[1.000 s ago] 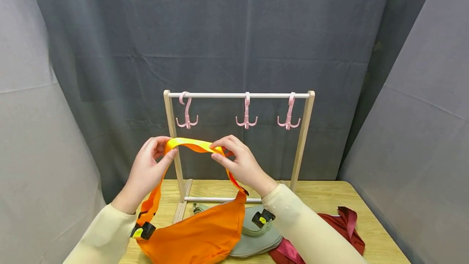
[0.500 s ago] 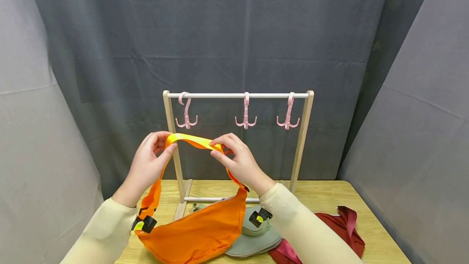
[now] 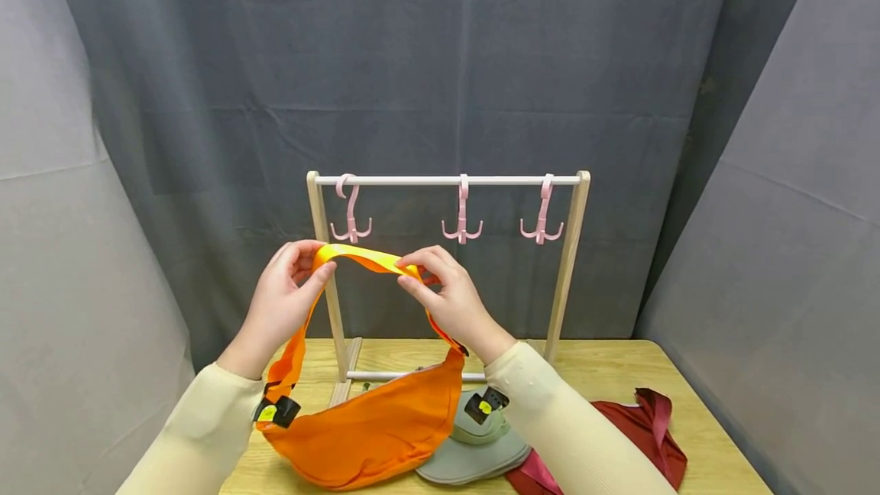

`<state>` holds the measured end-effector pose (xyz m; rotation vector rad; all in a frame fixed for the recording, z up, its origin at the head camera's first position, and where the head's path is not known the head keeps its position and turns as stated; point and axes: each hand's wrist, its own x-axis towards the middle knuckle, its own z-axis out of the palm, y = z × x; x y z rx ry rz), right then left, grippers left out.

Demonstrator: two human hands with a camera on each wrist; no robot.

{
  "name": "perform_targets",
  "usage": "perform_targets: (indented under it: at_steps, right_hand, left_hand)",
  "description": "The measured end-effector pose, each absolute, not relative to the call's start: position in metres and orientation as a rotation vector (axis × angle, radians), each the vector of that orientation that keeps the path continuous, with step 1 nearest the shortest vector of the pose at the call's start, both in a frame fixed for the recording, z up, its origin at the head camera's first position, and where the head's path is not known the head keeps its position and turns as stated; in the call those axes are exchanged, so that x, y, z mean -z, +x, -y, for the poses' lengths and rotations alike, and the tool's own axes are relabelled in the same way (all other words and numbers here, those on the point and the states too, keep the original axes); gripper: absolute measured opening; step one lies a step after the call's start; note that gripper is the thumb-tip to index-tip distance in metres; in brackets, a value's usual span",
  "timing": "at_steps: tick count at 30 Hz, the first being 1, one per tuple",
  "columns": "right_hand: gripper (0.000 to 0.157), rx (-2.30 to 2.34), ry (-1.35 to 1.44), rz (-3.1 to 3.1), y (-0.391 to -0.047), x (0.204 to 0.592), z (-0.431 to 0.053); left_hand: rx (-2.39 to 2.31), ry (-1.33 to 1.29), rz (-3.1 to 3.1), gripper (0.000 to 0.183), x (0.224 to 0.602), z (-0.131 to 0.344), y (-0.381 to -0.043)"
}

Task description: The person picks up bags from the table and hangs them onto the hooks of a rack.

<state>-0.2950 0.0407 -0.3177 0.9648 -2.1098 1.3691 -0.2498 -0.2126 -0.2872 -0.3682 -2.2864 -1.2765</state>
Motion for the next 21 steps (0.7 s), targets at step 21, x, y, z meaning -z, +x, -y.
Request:
perform_targets:
  at_steps: [21]
  right_hand:
    - [0.02, -1.327, 0.958, 2.078, -0.308, 0.312, -0.038]
  left_hand:
    - [1.272, -0.377, 2.208, 0.039, 0.285, 0.21, -0.269]
